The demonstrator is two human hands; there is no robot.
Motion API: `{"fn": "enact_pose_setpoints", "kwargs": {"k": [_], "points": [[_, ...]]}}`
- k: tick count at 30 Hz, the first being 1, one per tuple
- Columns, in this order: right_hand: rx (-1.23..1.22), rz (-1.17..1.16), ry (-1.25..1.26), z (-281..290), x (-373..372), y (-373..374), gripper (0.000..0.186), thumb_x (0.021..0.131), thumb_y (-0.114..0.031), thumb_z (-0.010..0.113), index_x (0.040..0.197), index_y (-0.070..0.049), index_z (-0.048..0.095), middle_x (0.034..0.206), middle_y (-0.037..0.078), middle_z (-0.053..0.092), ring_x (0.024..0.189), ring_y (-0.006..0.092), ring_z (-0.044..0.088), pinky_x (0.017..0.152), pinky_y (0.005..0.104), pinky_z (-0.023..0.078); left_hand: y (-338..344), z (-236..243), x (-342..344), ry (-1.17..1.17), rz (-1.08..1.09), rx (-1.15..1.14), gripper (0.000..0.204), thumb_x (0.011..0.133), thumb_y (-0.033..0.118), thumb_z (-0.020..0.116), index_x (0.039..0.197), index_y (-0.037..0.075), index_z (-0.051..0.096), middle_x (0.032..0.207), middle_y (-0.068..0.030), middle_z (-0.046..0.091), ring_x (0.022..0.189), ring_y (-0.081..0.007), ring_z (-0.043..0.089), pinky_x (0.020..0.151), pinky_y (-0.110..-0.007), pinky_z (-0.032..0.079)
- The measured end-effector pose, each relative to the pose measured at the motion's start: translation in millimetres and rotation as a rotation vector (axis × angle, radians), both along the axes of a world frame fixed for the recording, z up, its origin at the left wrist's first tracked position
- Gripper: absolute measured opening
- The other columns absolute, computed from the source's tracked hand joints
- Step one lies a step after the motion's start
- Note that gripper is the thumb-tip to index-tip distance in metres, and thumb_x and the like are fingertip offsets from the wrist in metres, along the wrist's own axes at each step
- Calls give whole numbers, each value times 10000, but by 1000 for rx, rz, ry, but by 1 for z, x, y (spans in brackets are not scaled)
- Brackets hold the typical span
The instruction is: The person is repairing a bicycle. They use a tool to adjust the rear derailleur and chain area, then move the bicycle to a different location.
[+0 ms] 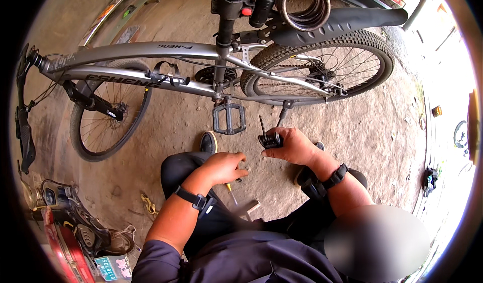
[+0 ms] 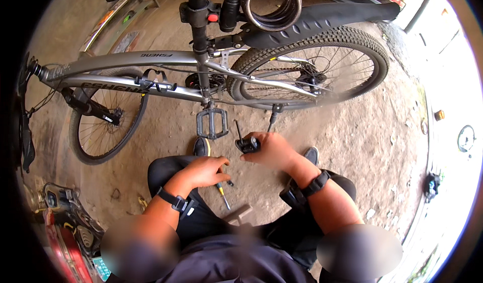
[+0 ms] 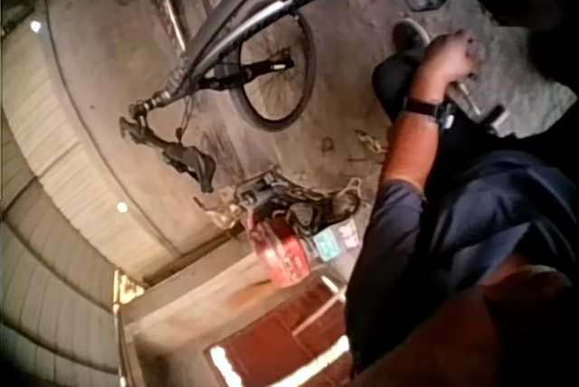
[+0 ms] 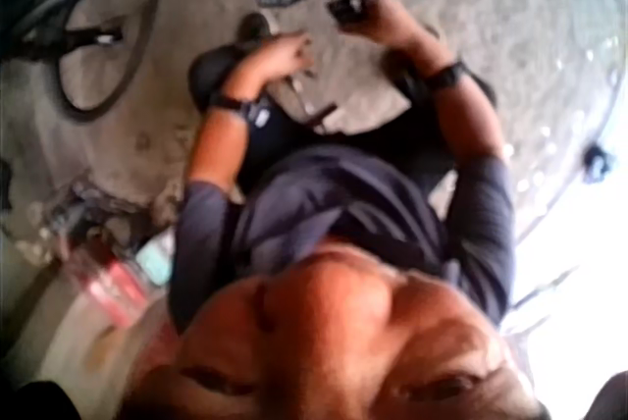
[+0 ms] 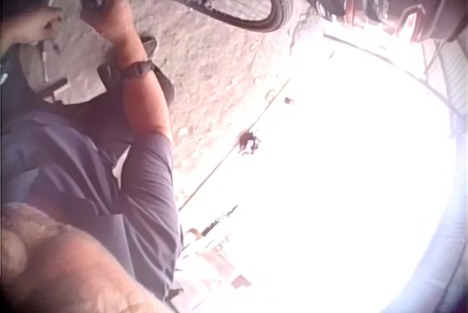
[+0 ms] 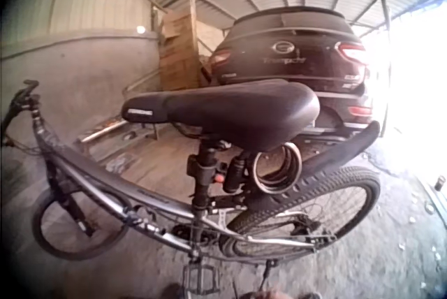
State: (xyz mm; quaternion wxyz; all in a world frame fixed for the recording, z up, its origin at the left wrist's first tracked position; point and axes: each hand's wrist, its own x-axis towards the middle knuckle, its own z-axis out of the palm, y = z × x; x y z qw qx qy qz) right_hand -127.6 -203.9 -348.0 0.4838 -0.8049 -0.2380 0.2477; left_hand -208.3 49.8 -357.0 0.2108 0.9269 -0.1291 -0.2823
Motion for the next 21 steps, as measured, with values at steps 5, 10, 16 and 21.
{"fn": "enact_pose_setpoints", "kwargs": {"k": [5, 10, 16, 21], "points": [[-45, 47, -124, -6, -2, 4, 509, 756, -329, 888, 1139, -54, 696, 937, 116, 729, 860, 242, 712, 801, 339, 553, 3, -9, 0, -42, -18, -16, 432, 844, 330, 730, 1141, 33, 632, 921, -146, 742, 880, -351, 704, 756, -431, 541], [-58, 61, -115, -6, -4, 4, 530, 744, -336, 896, 1144, -52, 696, 938, 115, 725, 873, 247, 713, 813, 342, 554, 2, -9, 0, -56, -17, -40, 431, 835, 325, 736, 1129, 28, 630, 917, -156, 738, 882, -357, 703, 755, -439, 540], [-35, 73, -145, -11, -5, 3, 524, 745, -334, 895, 1143, -56, 697, 954, 115, 723, 878, 252, 713, 810, 344, 555, 0, -7, -1, -51, -13, -35, 433, 835, 324, 735, 1125, 22, 625, 908, -162, 736, 875, -364, 700, 753, -443, 539], [-37, 85, -158, -11, -5, 2, 522, 745, -329, 894, 1145, -58, 697, 955, 125, 722, 878, 261, 713, 808, 348, 554, 0, -8, -1, -51, -16, -39, 437, 839, 328, 732, 1131, 22, 624, 907, -162, 737, 874, -364, 700, 754, -443, 539]]}}
